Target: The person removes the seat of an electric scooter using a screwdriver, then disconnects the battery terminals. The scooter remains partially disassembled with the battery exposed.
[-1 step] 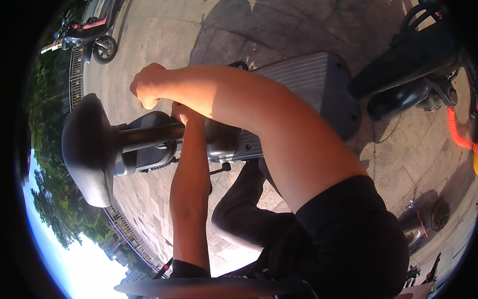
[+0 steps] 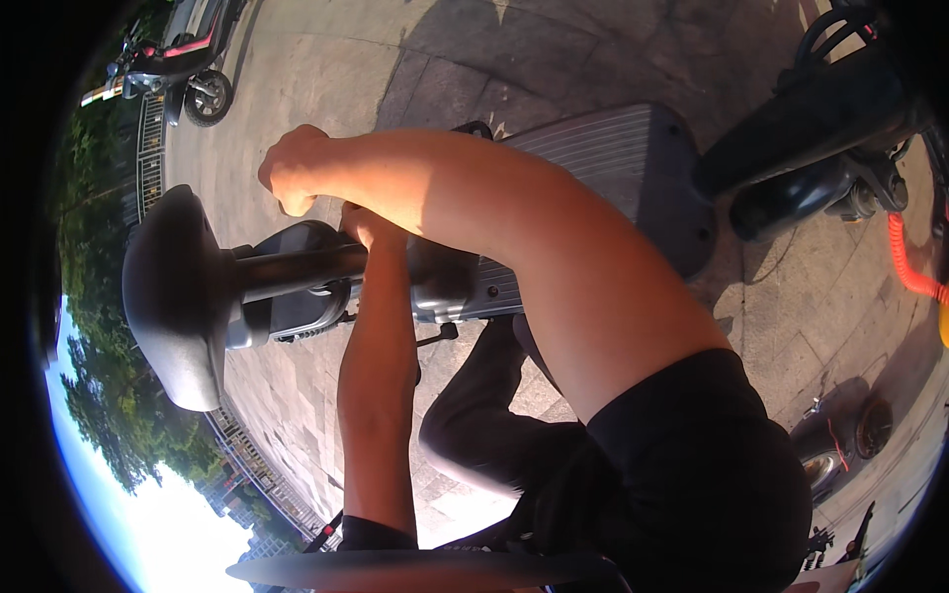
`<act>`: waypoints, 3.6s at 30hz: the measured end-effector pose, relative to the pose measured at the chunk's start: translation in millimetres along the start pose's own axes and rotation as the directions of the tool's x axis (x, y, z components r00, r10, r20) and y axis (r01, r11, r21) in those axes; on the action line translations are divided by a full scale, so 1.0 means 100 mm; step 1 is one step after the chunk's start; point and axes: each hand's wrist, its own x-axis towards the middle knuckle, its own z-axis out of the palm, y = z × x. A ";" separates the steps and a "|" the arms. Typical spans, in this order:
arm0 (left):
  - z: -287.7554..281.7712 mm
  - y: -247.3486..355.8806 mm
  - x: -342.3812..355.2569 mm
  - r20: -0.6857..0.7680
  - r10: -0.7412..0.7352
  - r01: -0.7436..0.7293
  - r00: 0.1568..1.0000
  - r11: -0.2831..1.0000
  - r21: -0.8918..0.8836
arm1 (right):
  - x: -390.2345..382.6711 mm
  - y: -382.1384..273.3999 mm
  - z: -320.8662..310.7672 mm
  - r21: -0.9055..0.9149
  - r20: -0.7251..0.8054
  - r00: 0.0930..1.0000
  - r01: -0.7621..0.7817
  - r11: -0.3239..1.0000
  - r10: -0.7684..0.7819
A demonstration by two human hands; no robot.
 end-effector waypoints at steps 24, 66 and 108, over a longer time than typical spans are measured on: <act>-0.05 1.13 -1.26 0.104 -0.429 0.440 0.897 0.889 -0.128 | -0.16 0.08 -0.28 -0.014 -0.353 0.935 0.035 0.999 -0.038; -0.69 1.29 -2.00 0.205 -0.215 0.109 0.955 0.894 0.435 | -1.87 -0.18 0.52 0.529 -0.581 0.805 0.485 0.696 -0.120; -0.91 0.73 -1.39 -0.184 -0.309 0.358 0.933 0.747 0.561 | -7.64 1.57 3.08 0.938 0.196 -0.412 -0.185 -0.293 0.890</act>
